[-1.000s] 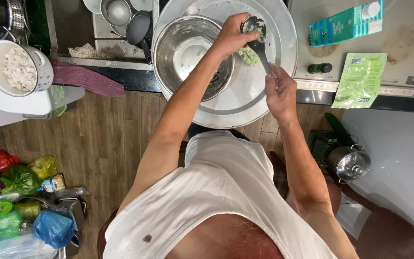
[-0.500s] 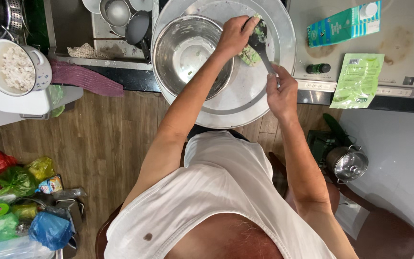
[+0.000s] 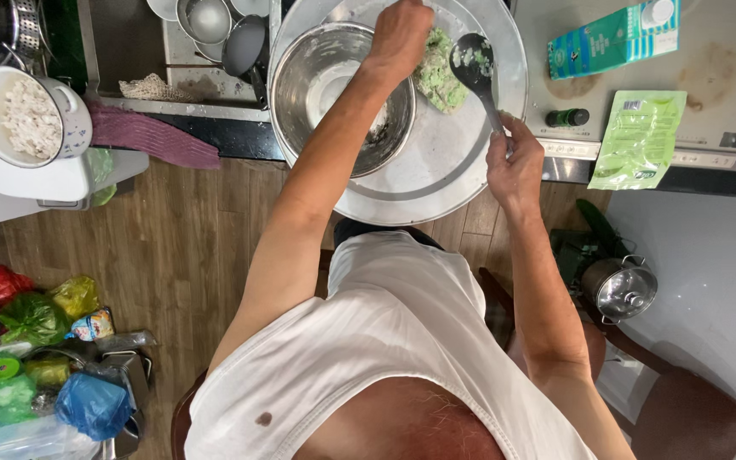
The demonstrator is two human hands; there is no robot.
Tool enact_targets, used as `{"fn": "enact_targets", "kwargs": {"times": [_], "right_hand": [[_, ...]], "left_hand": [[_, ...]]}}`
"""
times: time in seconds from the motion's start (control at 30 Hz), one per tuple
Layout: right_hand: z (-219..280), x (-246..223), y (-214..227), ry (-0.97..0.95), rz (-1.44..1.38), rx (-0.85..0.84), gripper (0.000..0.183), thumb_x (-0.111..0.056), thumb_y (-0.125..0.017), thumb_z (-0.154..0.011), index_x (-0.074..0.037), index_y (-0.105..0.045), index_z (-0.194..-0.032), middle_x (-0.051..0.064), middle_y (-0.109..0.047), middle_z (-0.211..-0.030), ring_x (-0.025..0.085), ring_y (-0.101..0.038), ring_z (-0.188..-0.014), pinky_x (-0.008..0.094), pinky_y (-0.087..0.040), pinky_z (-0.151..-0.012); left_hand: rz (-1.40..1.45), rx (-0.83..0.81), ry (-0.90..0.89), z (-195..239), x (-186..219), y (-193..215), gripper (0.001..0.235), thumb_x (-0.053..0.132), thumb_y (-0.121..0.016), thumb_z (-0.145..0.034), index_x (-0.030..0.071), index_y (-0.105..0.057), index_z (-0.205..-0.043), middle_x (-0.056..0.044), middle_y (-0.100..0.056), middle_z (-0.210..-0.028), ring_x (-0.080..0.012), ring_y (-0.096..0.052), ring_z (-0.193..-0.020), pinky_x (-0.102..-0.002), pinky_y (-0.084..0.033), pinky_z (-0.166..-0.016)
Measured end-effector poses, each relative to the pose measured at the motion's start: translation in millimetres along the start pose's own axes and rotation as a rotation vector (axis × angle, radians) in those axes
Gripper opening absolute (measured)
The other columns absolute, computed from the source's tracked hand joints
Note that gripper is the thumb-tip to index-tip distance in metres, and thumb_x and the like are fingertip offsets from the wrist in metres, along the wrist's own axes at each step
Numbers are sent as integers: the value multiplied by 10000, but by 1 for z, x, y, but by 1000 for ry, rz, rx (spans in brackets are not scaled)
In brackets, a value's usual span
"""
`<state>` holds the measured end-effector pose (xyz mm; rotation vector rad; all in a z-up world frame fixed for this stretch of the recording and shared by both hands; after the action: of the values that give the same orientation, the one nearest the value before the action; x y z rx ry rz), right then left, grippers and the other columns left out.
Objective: The person mixes a green dough-like mixture in a metal bowl using a spoon, then scrapes the mixture onto a large metal tray. They wipe the tray with a cloth and knead the dough by hand on the tray.
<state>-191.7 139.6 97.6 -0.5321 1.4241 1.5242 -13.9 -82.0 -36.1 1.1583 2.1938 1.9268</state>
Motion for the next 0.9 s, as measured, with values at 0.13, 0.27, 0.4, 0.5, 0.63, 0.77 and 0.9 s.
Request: {"fn": "enact_targets", "kwargs": {"times": [0.13,0.27,0.4,0.5,0.63,0.77,0.9], "right_hand": [[2,-1,4,136,-9,4,367,-42,-559,-1023,132,-607,-1343,192,-739,-1069,142,-695,-866,276,-555,-724],[4,3,7,95,-36,6,355,-62,-569,-1021,121,-619,-1321,143,-724,-987,104,-639,-781,252,-515,-651],[6,9,8,-1,-92,-2,370,-75,-565,-1023,114,-613,-1337,78,-668,-843,79,-558,-677,243,-452,-593],[5,6,7,23,-149,-11,364,-72,-564,-1035,123,-601,-1341,36,-647,-825,55,-547,-670,225,-446,-588],[9,6,8,-142,-453,-29,339,-66,-549,-1016,91,-604,-1310,-16,-557,-702,42,-453,-546,226,-357,-473],[11,14,10,-340,-931,-140,302,-55,-541,-986,64,-619,-1253,-62,-402,-606,48,-302,-451,231,-242,-401],[11,27,-5,-551,-1329,-372,332,-139,-508,-1036,73,-639,-1256,-64,-307,-577,75,-252,-462,231,-227,-419]], "left_hand": [[-47,-161,-73,-5,1,-36,82,-75,-727,-759,-3,-737,-796,-235,-712,-829,-397,-711,-820,-475,-574,-730],[-200,-379,-162,-2,4,-60,138,-82,-717,-727,-11,-747,-842,-237,-718,-892,-379,-707,-907,-467,-573,-773],[-287,-481,-158,2,10,-67,121,-6,-707,-804,10,-768,-907,-182,-718,-976,-359,-639,-1009,-486,-503,-832],[-347,-630,-68,5,18,-64,216,99,-746,-765,35,-769,-970,-152,-684,-1057,-346,-563,-1083,-484,-435,-874],[-321,-607,-20,14,36,-40,230,117,-735,-774,42,-774,-988,-160,-672,-1086,-358,-550,-1079,-513,-420,-872],[-187,-540,-21,16,31,-4,226,95,-722,-759,10,-768,-964,-186,-668,-1104,-338,-600,-1032,-458,-469,-838],[355,-352,137,18,10,35,199,168,-628,-960,-2,-724,-998,-190,-680,-959,-286,-650,-855,-411,-511,-789]]}}
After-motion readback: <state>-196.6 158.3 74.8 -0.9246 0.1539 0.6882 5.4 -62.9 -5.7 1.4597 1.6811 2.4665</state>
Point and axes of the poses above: each hand's wrist, its own z-axis away from the middle knuckle, its own y-axis out of the back of the hand, x = y × z, the point moved 4 cm from there along -z, towards the middle knuckle
